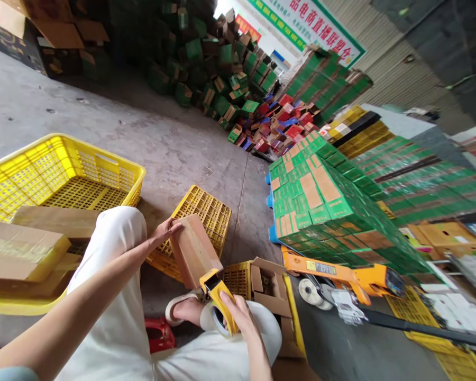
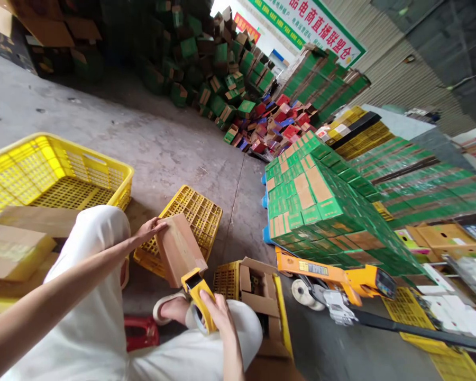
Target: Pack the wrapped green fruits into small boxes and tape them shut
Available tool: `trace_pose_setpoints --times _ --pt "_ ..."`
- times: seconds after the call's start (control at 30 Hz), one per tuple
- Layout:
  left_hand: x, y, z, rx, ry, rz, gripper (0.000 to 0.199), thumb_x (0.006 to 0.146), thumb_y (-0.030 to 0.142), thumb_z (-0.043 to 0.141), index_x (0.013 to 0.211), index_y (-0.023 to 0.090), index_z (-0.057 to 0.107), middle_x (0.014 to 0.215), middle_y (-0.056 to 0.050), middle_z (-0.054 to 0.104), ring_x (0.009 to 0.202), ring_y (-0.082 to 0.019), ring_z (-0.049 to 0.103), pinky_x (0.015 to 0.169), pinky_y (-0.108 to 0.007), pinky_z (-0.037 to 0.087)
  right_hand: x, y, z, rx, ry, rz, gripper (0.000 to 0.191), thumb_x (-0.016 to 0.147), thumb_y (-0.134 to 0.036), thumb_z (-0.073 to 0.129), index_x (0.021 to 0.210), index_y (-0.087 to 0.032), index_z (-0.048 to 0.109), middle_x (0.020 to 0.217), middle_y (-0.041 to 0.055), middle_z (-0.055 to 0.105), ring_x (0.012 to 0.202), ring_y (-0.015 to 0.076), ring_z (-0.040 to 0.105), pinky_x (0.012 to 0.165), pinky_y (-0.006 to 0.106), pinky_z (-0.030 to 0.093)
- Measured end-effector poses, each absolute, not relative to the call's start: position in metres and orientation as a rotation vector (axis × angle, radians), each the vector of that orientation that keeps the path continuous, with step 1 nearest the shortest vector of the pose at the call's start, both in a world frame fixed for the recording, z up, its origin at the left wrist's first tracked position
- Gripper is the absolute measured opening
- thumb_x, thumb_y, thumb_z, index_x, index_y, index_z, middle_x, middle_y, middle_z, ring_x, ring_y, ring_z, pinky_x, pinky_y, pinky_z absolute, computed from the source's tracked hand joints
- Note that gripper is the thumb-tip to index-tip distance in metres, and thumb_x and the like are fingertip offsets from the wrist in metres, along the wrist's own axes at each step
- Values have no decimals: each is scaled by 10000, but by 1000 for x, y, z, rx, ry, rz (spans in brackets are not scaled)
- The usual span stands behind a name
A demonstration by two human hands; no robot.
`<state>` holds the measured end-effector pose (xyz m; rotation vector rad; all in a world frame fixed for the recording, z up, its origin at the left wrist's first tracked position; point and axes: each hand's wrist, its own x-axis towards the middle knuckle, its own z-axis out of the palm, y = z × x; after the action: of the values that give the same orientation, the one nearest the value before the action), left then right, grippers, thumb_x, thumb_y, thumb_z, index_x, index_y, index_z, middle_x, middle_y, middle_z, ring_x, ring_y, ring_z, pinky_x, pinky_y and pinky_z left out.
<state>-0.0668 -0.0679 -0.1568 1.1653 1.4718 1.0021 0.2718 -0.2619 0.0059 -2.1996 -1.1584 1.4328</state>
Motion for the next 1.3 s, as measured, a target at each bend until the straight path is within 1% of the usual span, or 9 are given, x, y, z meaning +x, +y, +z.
trace_pose_setpoints --times 0.23,0.33,0.43,0.57,0.63,0.77,1.0,1.17,1.3 --pt "-65 -63 -157 1249 1563 963 652 924 620 663 1405 181 689 1283 -149 783 1204 -355 736 1047 -448 584 284 -273 25 -2352 -1253 1442 467 925 -718 623 820 -263 597 598 22 643 508 208 645 511 314 514" --pt "-63 -67 -147 1361 1610 996 655 965 503 657 1548 210 600 1601 -174 605 1539 -378 503 1267 -511 410 283 -272 21 -2369 -1259 1446 436 926 -695 627 814 -275 582 607 24 634 508 224 642 510 338 510" --pt "-53 -84 -136 1816 1541 927 679 1003 432 632 1642 229 522 1783 -161 379 1692 -384 230 1361 -600 175 285 -271 15 -2381 -1258 1480 429 929 -682 616 839 -263 595 587 30 631 527 242 654 528 345 526" --pt "-19 -119 -135 2435 963 551 1112 823 644 817 1756 290 327 1839 -160 224 1699 -464 155 1331 -729 63 286 -268 12 -2360 -1317 1508 473 950 -704 577 814 -251 604 584 35 631 524 237 651 522 336 528" --pt "1 -131 -140 2584 679 426 1304 721 703 859 1784 281 233 1845 -170 174 1699 -474 146 1338 -718 57 285 -265 13 -2351 -1305 1511 477 971 -698 561 809 -251 604 577 27 619 511 223 638 511 321 522" --pt "36 -140 -146 2652 629 325 1395 654 733 874 1784 229 230 1835 -223 107 1687 -517 145 1309 -768 82 283 -263 15 -2353 -1238 1526 463 1024 -654 523 819 -249 620 574 29 617 494 215 629 498 310 517" --pt "71 -154 -144 2614 833 334 1370 673 783 826 1776 199 264 1818 -270 103 1674 -577 89 1234 -878 40 288 -261 18 -2347 -1209 1520 528 1036 -689 500 763 -253 617 568 45 612 477 204 610 496 306 505" --pt "70 -156 -136 2502 891 358 1269 774 726 782 1786 204 221 1819 -264 174 1670 -561 148 1242 -876 39 288 -259 34 -2317 -1171 1485 494 1008 -700 553 842 -241 634 601 48 618 525 215 625 525 316 506" --pt "44 -133 -127 2424 1014 383 1168 807 788 748 1757 243 341 1822 -233 228 1663 -567 152 1251 -855 72 283 -251 46 -2289 -1241 1493 508 998 -708 557 875 -224 646 610 46 626 509 203 610 527 319 508"
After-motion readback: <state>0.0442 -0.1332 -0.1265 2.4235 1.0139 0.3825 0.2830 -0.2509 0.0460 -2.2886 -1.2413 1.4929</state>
